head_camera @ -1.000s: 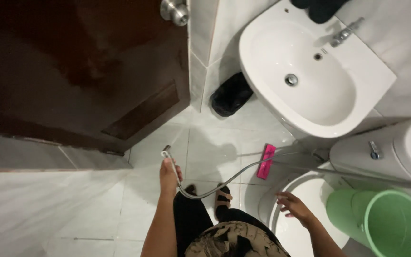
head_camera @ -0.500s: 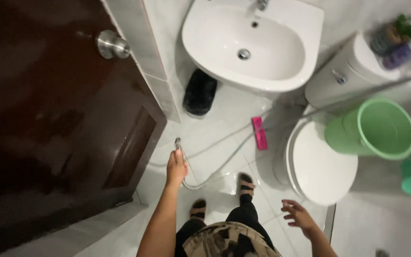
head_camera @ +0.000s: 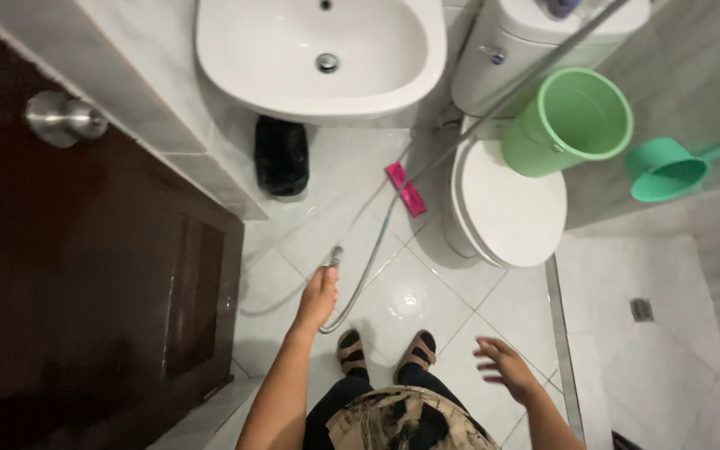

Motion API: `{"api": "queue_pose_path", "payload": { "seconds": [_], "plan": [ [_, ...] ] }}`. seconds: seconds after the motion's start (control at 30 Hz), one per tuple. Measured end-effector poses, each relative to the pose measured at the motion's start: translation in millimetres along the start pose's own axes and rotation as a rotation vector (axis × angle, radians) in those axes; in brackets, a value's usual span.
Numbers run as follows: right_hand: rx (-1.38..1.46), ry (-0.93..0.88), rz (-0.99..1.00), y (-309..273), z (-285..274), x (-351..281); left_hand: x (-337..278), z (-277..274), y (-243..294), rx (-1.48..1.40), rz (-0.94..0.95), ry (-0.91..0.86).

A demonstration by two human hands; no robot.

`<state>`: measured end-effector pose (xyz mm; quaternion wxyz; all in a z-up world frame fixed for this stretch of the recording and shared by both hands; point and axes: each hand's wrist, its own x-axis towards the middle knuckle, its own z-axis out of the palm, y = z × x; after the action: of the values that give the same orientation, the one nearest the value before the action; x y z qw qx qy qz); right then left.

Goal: The person disposes of a black trash bag, sweeps the tiled floor with a pink broom, and rinses the floor using a handheld bidet sprayer. They then wash a blue cloth in a green bucket and hang it on a wall rack.

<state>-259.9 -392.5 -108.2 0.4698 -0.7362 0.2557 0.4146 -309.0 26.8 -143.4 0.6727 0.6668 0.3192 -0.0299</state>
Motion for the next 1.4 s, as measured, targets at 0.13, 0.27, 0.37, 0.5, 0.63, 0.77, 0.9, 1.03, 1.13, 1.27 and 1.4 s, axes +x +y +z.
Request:
{"api": "queue_pose_path", "payload": {
  "seconds": [0.13,0.27,0.37,0.5,0.63,0.77,0.9,1.03,1.13,1.27,1.4],
  "plan": [
    [-0.025,-0.042,-0.13,-35.2,26.0,-5.1,-24.5,31.6,60.5,0.322,0.067,-0.042],
    [0.126,-0.082,-0.2,-60.9,44.9,-7.2,-28.0,51.2,85.9,0.418,-0.01,-0.231],
    [0.137,-0.111,-0.241,-74.2,48.3,-2.8,-23.2,58.8,89.0,0.485,-0.022,-0.278],
    [0.154,-0.114,-0.259,-87.3,44.1,3.2,-17.7,63.6,97.2,0.454,0.004,-0.318],
    [0.161,-0.104,-0.251,-99.2,31.4,11.7,-6.8,78.4,105.9,0.489,-0.009,-0.316],
    [0.152,-0.083,-0.255,-129.9,11.1,43.7,22.6,103.2,115.8,0.366,0.039,-0.284],
    [0.101,-0.031,-0.334,-190.2,-23.5,98.9,70.0,144.5,118.4,0.317,0.062,-0.249],
    [0.087,-0.001,-0.408,-284.0,-69.7,170.0,103.9,193.5,179.8,0.278,0.071,-0.154],
    [0.105,0.03,-0.444,-352.4,-99.6,213.9,148.6,228.7,177.7,0.118,0.047,-0.224],
    [0.133,0.076,-0.5,-437.7,-136.0,264.2,169.7,271.3,241.4,0.034,0.068,-0.248],
    [0.272,0.095,-0.504,-499.4,-158.9,318.9,189.4,313.2,295.9,-0.073,0.132,-0.218]
  ]
}}
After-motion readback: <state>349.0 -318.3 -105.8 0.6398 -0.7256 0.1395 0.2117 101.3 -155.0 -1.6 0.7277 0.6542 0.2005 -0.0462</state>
